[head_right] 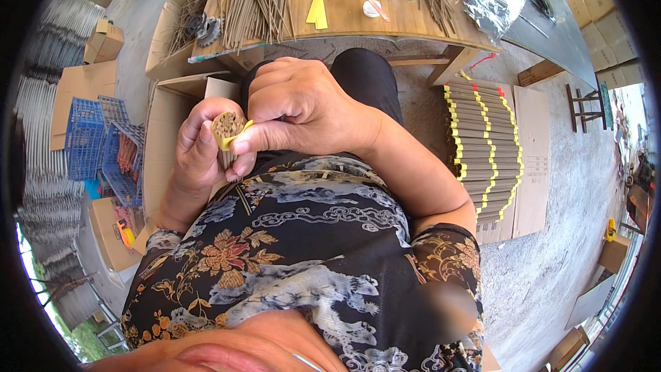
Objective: The person gathers thin wooden sticks into a bundle, wraps the bundle with yellow paper, and secures it with a small white adhesive strip. The person repeats this process to create multiple finished bundles.
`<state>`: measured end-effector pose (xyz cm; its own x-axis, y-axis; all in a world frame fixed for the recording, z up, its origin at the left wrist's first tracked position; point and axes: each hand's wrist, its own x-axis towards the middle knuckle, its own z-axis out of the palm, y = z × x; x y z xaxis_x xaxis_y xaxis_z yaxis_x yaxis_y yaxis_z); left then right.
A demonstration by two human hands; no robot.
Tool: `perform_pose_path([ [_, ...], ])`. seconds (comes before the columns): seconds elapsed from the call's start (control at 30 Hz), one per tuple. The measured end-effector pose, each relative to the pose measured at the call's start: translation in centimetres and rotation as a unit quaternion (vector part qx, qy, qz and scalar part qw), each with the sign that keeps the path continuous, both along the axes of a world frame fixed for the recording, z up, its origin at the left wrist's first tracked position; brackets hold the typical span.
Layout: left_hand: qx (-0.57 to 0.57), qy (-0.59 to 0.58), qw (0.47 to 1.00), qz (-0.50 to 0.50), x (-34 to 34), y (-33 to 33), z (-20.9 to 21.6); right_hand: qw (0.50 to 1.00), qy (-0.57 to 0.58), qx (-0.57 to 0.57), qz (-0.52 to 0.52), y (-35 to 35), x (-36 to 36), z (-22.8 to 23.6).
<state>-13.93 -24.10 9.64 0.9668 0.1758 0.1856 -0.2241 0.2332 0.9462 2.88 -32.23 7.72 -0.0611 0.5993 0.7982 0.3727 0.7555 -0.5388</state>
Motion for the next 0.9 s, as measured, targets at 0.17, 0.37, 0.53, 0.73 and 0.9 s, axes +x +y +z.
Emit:
perform_pose_path([
  [0.17,-0.044,0.048,0.996,-0.066,-0.2,0.3,0.3,0.994,0.055,-0.088,0.025,-0.7,0.3,0.5],
  [0.37,-0.112,0.018,0.980,-0.163,1.2,0.6,-0.3,0.999,-0.027,0.025,0.028,-0.4,0.7,1.4],
  [0.53,-0.203,0.037,0.977,-0.052,1.1,-0.7,0.9,0.999,-0.011,0.041,-0.004,-1.1,0.5,1.6],
  [0.73,0.178,0.005,0.983,0.051,0.6,0.3,2.3,0.995,-0.004,0.064,-0.072,-1.9,-0.5,2.4],
  [0.9,0.224,0.002,0.975,-0.006,0.9,0.1,3.5,0.994,0.007,0.069,-0.079,-2.1,-0.6,2.3],
])
